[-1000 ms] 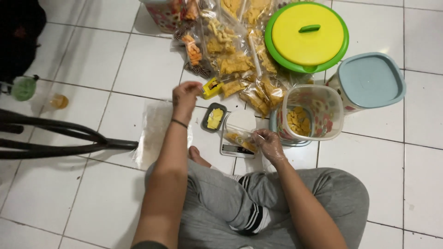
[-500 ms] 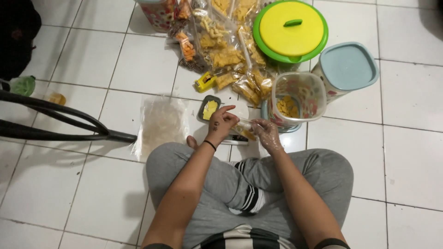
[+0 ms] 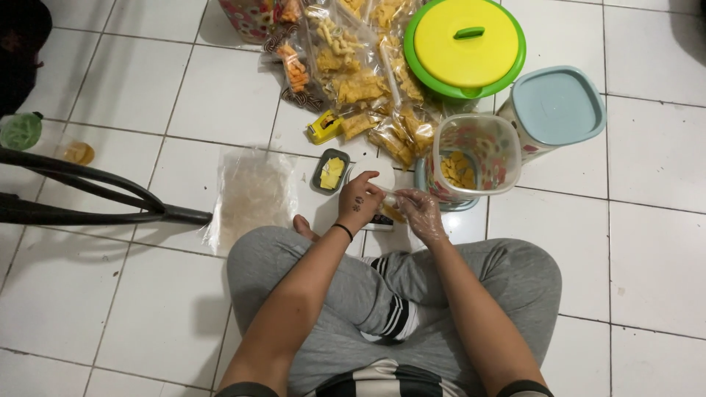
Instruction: Weighing portions of chips on a digital scale and packaging them into small plastic bags.
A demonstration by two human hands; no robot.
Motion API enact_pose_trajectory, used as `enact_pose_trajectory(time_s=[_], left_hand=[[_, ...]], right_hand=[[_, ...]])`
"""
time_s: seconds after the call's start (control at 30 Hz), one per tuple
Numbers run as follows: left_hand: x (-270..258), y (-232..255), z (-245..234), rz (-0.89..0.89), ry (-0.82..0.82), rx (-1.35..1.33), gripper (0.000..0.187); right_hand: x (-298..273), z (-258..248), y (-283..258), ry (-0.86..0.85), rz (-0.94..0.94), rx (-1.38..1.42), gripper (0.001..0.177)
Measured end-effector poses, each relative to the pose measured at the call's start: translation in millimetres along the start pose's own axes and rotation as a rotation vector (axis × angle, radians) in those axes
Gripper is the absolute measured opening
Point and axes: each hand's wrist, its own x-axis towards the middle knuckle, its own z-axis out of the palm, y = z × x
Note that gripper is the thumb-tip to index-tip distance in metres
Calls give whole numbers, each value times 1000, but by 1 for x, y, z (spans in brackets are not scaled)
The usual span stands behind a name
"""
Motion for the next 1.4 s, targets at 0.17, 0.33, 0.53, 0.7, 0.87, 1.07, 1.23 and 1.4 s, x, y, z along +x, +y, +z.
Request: enact_pose_trajectory(time_s=[0.17,0.33,0.53,0.7,0.87,1.07,1.23,1.4], left_hand=[[-6,9,-2,-55,-9,63,46],[-11,15,-3,-40,-10,97,43],[-12,11,-1,-35,-2,100,40],[-7,8,0,-73,-4,176,39],[-8,13,0,-16,34,266,35],[-10,15,1,369,132,471,11],[-3,3,3,414,50,606,7],[7,-3,-5,306,-269,620,26]], right_hand=[[1,1,-4,-7,-5,1,20],[0,0,-4,-4,17,-14,20],[-2,-1,-7,17,-6,15,20],[-1,-1,-7,3,11,13,20],[-1,-2,-14,-16,19,24,19],[-3,-1,-17,-37,28,27,19],[-2,-4,-7,-66,41,20,19],[-2,-7,-4,-95,92,-2,20]])
